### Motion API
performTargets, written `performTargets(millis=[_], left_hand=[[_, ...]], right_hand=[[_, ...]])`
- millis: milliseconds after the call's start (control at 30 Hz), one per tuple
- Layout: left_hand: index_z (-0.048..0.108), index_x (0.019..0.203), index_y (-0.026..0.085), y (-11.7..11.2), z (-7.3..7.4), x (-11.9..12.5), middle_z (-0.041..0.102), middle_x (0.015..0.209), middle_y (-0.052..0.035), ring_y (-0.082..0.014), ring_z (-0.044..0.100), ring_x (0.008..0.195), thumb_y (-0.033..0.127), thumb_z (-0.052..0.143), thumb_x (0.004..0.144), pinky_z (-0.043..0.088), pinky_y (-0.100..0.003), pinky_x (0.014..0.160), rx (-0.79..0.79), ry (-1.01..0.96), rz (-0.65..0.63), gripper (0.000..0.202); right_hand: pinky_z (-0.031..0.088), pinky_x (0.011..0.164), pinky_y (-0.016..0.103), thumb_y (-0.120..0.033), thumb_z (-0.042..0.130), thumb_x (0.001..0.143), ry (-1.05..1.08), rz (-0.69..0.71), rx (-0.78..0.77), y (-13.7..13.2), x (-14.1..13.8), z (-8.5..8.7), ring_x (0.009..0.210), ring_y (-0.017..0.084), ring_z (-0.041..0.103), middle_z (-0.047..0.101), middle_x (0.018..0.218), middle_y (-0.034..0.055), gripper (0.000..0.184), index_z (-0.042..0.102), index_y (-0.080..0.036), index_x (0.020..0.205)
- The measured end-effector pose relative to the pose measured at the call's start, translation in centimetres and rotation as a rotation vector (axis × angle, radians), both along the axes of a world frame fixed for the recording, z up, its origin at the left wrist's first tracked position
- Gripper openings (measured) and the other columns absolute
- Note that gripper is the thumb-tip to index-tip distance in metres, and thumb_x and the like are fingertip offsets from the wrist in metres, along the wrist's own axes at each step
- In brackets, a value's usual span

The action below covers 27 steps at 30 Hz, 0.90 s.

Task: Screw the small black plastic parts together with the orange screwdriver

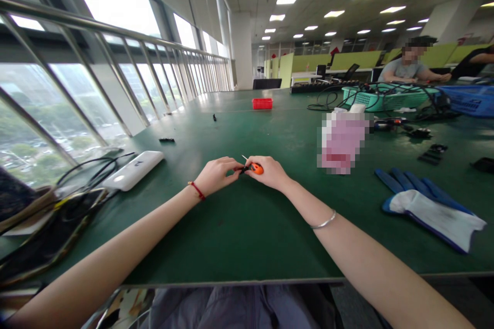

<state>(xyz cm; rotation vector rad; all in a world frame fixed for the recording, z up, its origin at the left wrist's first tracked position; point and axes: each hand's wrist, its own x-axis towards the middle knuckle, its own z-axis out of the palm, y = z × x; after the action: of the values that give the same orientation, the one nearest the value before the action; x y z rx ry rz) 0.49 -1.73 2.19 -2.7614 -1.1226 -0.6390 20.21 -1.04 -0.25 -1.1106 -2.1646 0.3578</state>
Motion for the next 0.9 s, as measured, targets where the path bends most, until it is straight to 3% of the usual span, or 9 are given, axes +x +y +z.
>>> performTargets(millis=[400, 533, 633, 733, 900], left_hand=[[0.067, 0.084, 0.018, -0.2, 0.8, -0.2, 0.069, 0.081, -0.0022, -0.0158, 0.06, 0.078, 0.024, 0.051, 0.079, 0.041, -0.024, 0.064, 0.154, 0.035, 0.119, 0.018], [0.068, 0.082, 0.02, -0.2, 0.9, -0.5, 0.069, 0.083, -0.0001, -0.0155, 0.061, 0.081, 0.026, 0.053, 0.077, 0.044, -0.023, 0.066, 0.085, -0.061, 0.137, 0.017], [0.068, 0.081, 0.022, -0.1, 0.3, -0.3, 0.069, 0.094, 0.0012, -0.0157, 0.061, 0.088, 0.026, 0.054, 0.075, 0.046, -0.024, 0.075, -0.005, -0.097, 0.09, 0.016], [0.07, 0.082, 0.023, 0.0, -0.6, 0.3, 0.065, 0.111, 0.0021, -0.0162, 0.061, 0.097, 0.028, 0.054, 0.076, 0.047, -0.025, 0.083, -0.093, -0.087, 0.051, 0.017], [0.071, 0.085, 0.023, 0.7, -0.6, 0.3, 0.069, 0.101, 0.001, -0.0177, 0.061, 0.095, 0.026, 0.052, 0.075, 0.048, -0.026, 0.084, -0.13, -0.012, 0.137, 0.021]], right_hand=[[0.039, 0.063, 0.025, -0.036, 0.057, 0.076, -0.121, -0.142, 0.014, -0.8, -0.4, 0.7, 0.078, 0.016, 0.06, 0.066, 0.09, -0.0013, 0.016, 0.062, -0.025, 0.087], [0.038, 0.059, 0.025, -0.035, 0.056, 0.078, -0.267, -0.205, 0.038, -0.8, -0.6, 0.9, 0.077, 0.016, 0.059, 0.065, 0.089, 0.0, 0.017, 0.062, -0.026, 0.091], [0.038, 0.058, 0.025, -0.036, 0.057, 0.078, -0.365, -0.218, 0.049, -0.7, -0.5, 1.1, 0.079, 0.017, 0.059, 0.063, 0.09, 0.0018, 0.022, 0.063, -0.027, 0.097], [0.04, 0.06, 0.026, -0.035, 0.055, 0.078, -0.338, -0.247, 0.051, -0.5, 0.1, 1.3, 0.083, 0.018, 0.06, 0.064, 0.095, 0.002, 0.024, 0.063, -0.027, 0.099], [0.042, 0.064, 0.027, -0.031, 0.052, 0.077, -0.239, -0.309, 0.027, 0.0, 1.2, 1.2, 0.086, 0.019, 0.06, 0.065, 0.097, 0.0008, 0.023, 0.064, -0.026, 0.096]])
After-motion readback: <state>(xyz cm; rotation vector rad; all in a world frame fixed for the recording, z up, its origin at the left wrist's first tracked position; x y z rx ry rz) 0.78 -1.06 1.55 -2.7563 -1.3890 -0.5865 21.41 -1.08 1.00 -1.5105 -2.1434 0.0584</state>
